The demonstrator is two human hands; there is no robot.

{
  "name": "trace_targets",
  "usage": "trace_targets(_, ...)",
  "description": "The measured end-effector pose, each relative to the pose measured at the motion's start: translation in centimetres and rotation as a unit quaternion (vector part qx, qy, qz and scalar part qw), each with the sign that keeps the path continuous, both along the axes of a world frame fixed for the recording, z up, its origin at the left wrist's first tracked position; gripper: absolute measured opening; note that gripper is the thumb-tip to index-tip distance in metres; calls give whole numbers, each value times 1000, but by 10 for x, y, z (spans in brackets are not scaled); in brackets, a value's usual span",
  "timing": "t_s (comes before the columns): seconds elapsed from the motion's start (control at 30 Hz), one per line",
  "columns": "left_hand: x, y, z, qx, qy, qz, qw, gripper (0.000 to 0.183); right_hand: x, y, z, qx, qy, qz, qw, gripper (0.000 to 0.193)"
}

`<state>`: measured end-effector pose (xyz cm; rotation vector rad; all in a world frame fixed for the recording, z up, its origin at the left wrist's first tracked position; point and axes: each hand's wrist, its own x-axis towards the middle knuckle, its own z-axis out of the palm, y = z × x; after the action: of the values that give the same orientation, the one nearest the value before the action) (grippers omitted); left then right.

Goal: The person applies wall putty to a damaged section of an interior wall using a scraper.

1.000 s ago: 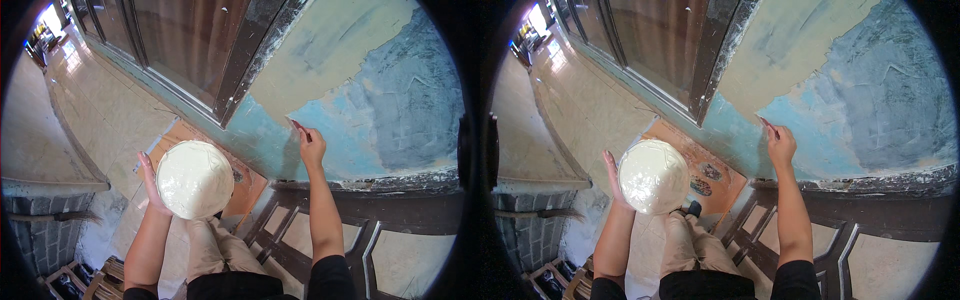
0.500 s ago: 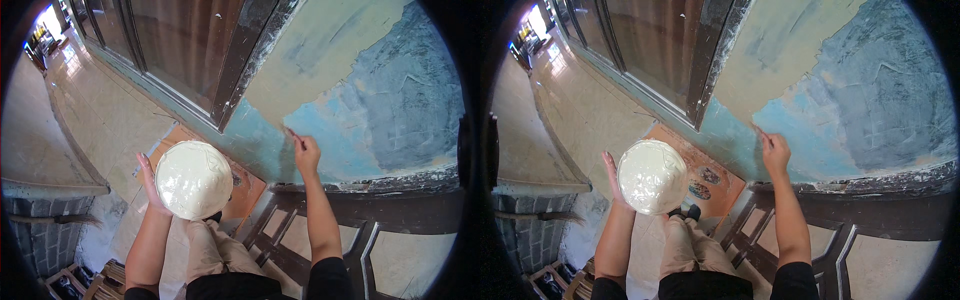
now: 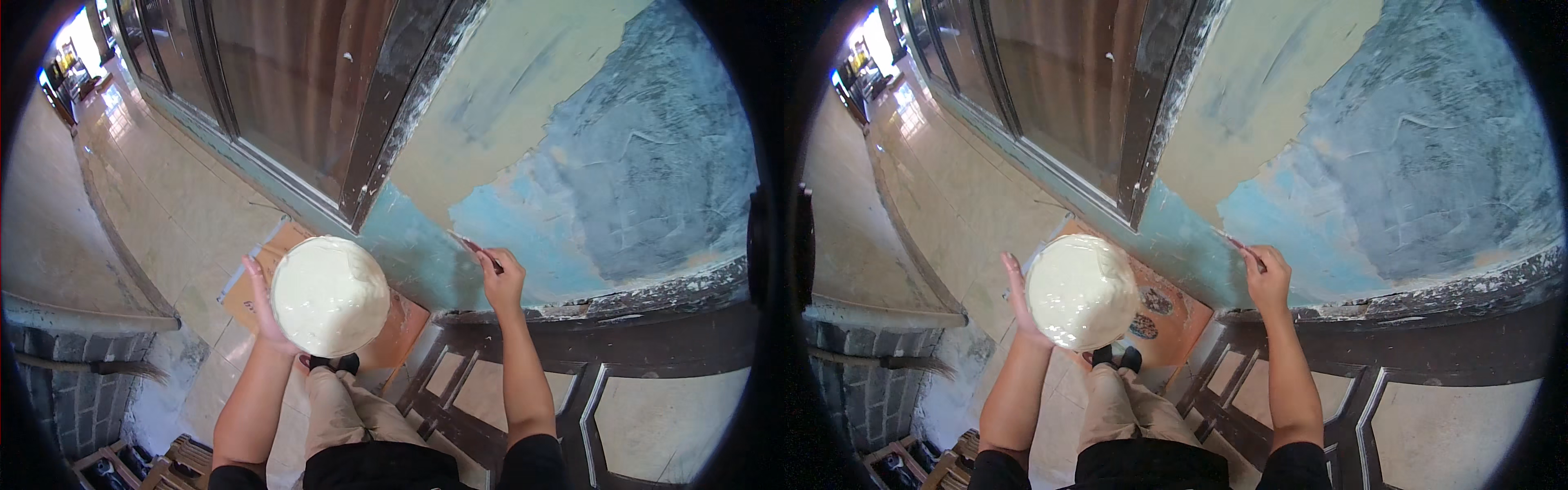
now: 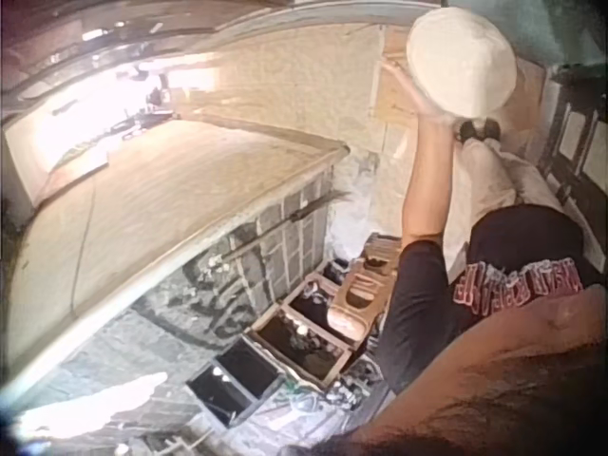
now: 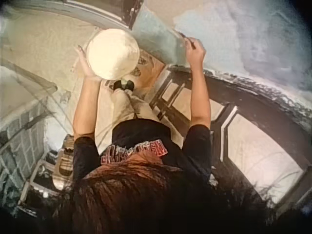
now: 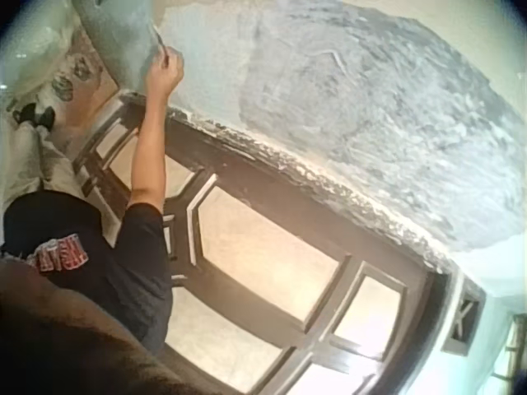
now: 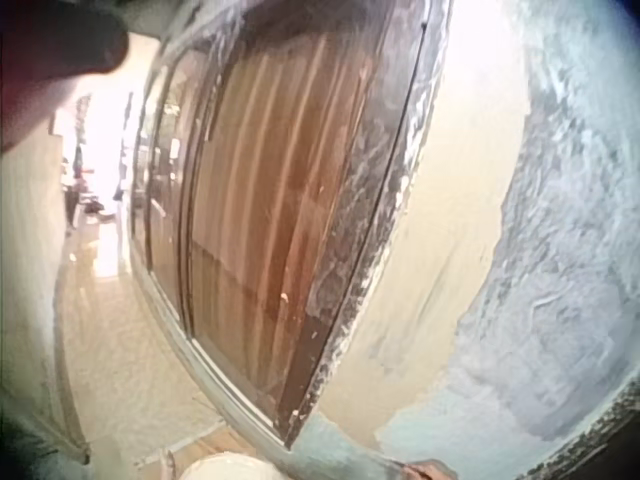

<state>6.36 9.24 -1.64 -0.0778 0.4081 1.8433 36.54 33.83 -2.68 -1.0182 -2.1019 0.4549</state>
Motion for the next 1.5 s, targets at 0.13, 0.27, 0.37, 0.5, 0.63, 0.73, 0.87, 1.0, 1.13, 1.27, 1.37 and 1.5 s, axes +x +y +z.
trace_targets(0.13,10,19,30,97,-4,-67,993,111,3,-16,77,52,31,88,994,15)
trace_targets(0.27,20,34,71,105,30,-106,988,119,-3,-46,171,178,-30,214,960,31)
trace_targets(0.37,29,37,106,107,53,-82,989,116,-5,-66,230,260,-85,270,923,32)
trace_targets(0.5,33,36,140,125,77,-88,985,117,2,-82,279,324,-113,305,888,27)
trace_targets(0.63,37,35,167,143,94,-89,981,117,7,-93,308,342,-147,311,874,22)
trace_targets(0.73,37,32,179,155,101,-81,979,118,5,-100,319,354,-167,313,865,20)
trace_targets(0.87,39,30,190,158,119,-91,976,119,3,-105,327,375,-171,316,855,19)
trace_targets(1.0,39,31,195,158,118,-92,976,119,4,-109,329,384,-160,312,854,21)
trace_targets(1.13,39,31,200,168,116,-93,974,121,4,-111,326,396,-144,294,858,23)
trace_targets(1.27,38,32,202,168,118,-98,974,118,5,-110,321,390,-134,284,866,26)
trace_targets(1.37,41,32,205,175,126,-108,970,122,8,-108,316,390,-117,277,870,31)
trace_targets(1.5,44,36,202,173,123,-110,971,121,10,-108,310,375,-109,271,880,37)
